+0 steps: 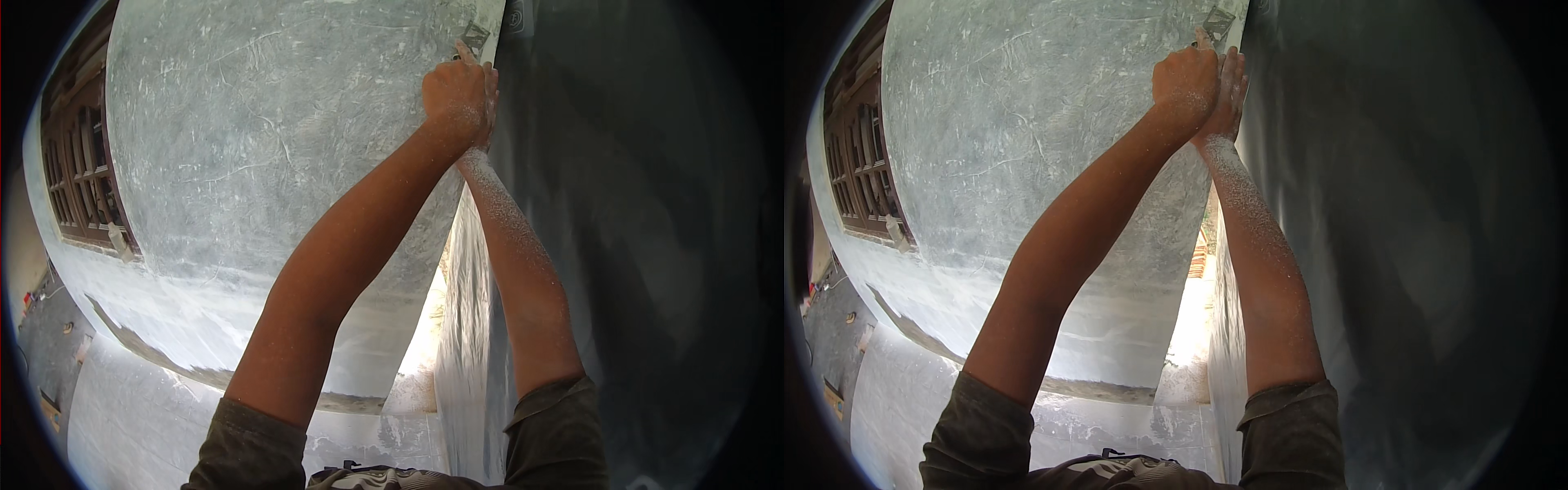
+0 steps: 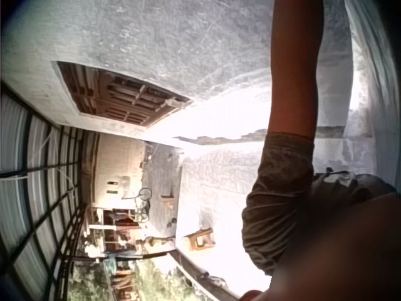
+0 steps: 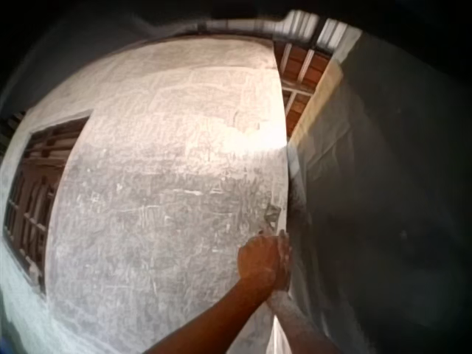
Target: Apply putty or plaster to a wall joint using a putty knife to smooth the surface.
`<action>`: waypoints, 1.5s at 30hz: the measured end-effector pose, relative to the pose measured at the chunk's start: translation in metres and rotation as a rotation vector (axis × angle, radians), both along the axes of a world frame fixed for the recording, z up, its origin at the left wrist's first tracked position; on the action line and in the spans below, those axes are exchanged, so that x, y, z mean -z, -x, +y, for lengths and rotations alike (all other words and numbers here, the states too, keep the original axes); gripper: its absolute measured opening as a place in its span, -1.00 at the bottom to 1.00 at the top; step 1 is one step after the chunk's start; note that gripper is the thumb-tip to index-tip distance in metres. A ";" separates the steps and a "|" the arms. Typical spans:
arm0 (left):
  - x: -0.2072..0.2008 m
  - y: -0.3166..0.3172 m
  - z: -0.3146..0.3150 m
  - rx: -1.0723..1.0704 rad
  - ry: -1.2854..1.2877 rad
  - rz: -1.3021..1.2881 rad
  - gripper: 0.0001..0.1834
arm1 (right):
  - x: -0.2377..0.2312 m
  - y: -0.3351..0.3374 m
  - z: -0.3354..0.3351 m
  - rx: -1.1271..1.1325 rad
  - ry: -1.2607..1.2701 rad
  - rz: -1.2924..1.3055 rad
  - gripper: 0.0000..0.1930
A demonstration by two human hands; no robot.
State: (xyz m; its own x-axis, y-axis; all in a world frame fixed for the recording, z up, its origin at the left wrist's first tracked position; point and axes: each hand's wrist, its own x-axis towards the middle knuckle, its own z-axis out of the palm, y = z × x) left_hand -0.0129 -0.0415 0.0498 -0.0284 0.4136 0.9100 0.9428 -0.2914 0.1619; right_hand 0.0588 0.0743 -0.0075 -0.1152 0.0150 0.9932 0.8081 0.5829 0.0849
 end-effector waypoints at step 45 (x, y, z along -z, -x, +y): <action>-0.041 0.001 0.029 -0.053 -0.155 0.080 -0.21 | 0.003 0.007 0.000 -0.034 -0.092 -0.001 -0.21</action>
